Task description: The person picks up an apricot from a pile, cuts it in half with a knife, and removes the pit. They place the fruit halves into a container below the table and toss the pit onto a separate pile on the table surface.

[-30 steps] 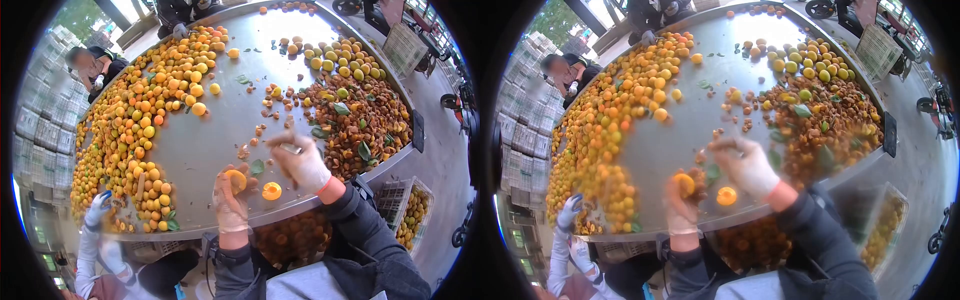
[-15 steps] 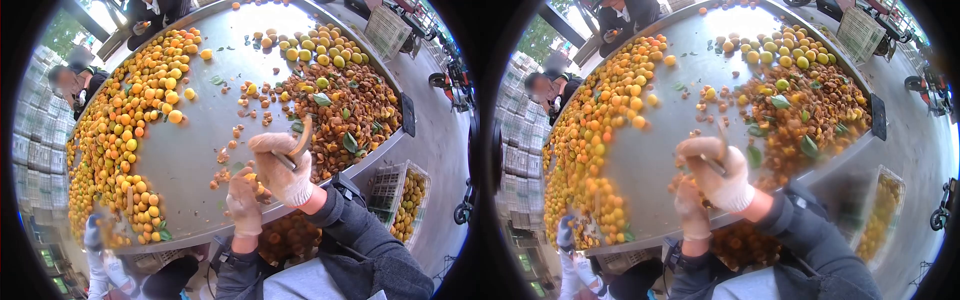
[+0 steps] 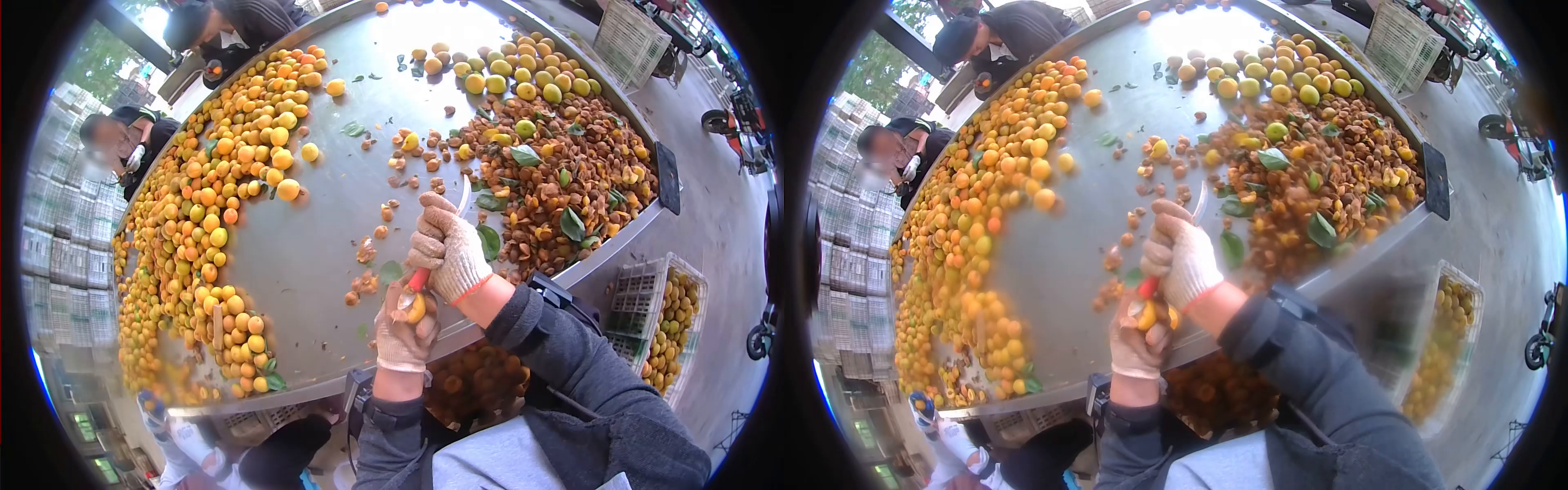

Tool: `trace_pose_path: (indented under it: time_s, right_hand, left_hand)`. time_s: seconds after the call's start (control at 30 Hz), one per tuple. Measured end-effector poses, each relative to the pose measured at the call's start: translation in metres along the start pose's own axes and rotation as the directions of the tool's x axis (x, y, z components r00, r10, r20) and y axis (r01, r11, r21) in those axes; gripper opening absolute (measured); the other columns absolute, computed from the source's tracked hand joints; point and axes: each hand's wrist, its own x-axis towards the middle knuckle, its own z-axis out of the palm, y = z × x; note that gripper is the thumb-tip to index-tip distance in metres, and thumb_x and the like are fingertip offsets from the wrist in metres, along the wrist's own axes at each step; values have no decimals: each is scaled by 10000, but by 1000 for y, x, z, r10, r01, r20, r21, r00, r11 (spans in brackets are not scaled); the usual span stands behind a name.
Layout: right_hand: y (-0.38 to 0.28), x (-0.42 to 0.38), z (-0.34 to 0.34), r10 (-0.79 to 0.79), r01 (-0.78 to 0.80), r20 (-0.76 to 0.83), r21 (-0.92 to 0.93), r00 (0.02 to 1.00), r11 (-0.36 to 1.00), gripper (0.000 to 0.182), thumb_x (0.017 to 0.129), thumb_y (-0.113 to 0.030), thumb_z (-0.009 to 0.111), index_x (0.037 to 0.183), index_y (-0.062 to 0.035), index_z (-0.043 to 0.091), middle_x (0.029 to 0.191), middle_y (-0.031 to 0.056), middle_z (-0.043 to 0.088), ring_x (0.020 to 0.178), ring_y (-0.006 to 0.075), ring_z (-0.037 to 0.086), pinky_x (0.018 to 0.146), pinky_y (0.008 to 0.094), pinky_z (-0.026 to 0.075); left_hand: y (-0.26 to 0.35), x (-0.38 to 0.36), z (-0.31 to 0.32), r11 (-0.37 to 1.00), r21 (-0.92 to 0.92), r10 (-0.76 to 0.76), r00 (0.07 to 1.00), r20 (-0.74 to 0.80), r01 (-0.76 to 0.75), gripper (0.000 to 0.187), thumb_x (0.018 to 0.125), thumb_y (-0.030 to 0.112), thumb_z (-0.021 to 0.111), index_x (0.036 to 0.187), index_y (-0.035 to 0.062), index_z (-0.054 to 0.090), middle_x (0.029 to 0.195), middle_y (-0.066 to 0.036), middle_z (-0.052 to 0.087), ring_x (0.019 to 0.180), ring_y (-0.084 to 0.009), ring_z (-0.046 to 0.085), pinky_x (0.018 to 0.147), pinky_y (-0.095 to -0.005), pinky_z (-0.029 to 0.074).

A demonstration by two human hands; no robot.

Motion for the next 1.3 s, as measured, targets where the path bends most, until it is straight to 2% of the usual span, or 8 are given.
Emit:
trace_pose_path:
  time_s: [0.17, 0.23, 0.27, 0.43, 0.9, 0.97, 1.1, 1.3]
  right_hand:
    - [-25, -16, 26, -363, 322, 45, -572, 931, 754, 154, 863, -27, 563, 983, -87, 638, 649, 6, 511, 468, 103, 445, 402, 274, 348]
    - [-18, -2, 14, -484, 793, 746, -589, 458, -157, 176, 834, -39, 622, 999, -82, 665, 759, 63, 633, 580, 190, 581, 548, 303, 481]
    - [-19, -6, 10, -480, 797, 751, -582, 453, -158, 176, 834, -39, 622, 999, -82, 665, 759, 63, 633, 580, 190, 581, 548, 303, 481]
    - [-11, -35, 3, 359, 617, 512, -540, 780, -572, 272, 766, -175, 651, 1035, -138, 660, 884, 121, 672, 802, 345, 642, 695, 401, 511]
    - [-48, -25, 2, -96, 412, 473, -836, 876, -361, 260, 847, -165, 649, 1093, -86, 622, 842, 154, 665, 770, 295, 669, 686, 355, 517]
    - [-51, -26, -1, -177, 507, 610, -759, 772, -408, 308, 838, -166, 659, 1134, -97, 613, 862, 154, 668, 772, 294, 670, 689, 352, 518]
    - [-54, -36, 7, -87, 539, 620, -736, 780, -410, 305, 830, -167, 668, 1124, -93, 630, 898, 146, 674, 795, 289, 670, 706, 345, 519]
    - [-57, -44, 20, -148, 489, 514, -855, 845, -175, 249, 815, -83, 674, 1061, -47, 661, 932, 130, 689, 797, 182, 659, 736, 294, 512]
  left_hand:
    - [5, 13, 4, 968, 173, 244, 862, -444, -184, 387, 898, 126, 618, 1254, 71, 476, 952, -117, 596, 752, -165, 617, 594, -280, 528]
    - [17, 15, -6, 950, -74, 251, 885, -393, -302, 409, 914, 160, 618, 1288, 89, 467, 1013, -129, 591, 816, -202, 638, 682, -311, 569]
    - [18, 12, -15, 956, -91, 232, 908, -348, -279, 423, 921, 189, 612, 1301, 72, 466, 1094, -127, 576, 913, -227, 633, 797, -335, 570]
    - [16, 11, -14, 976, 125, 214, 907, -364, -181, 392, 967, 231, 525, 1305, 40, 477, 1128, -106, 565, 980, -202, 604, 863, -321, 539]
    - [27, -12, 5, 828, 561, 256, 902, -347, -19, 277, 857, 211, 640, 1050, 13, 625, 1015, -126, 635, 844, -249, 646, 725, -350, 564]
    - [24, -15, 19, -117, 974, 415, 900, -130, 194, 319, 775, 269, 713, 980, 33, 653, 896, -152, 632, 810, -242, 653, 736, -350, 526]
    - [2, -1, 22, -378, 896, 199, 966, -167, 233, 414, 694, 352, 747, 1007, 90, 678, 1000, -132, 653, 841, -271, 655, 773, -365, 512]
    - [31, -31, 43, 114, 974, 282, 933, -221, 196, 332, 710, 188, 780, 1011, 80, 695, 880, -119, 700, 822, -234, 676, 803, -303, 517]
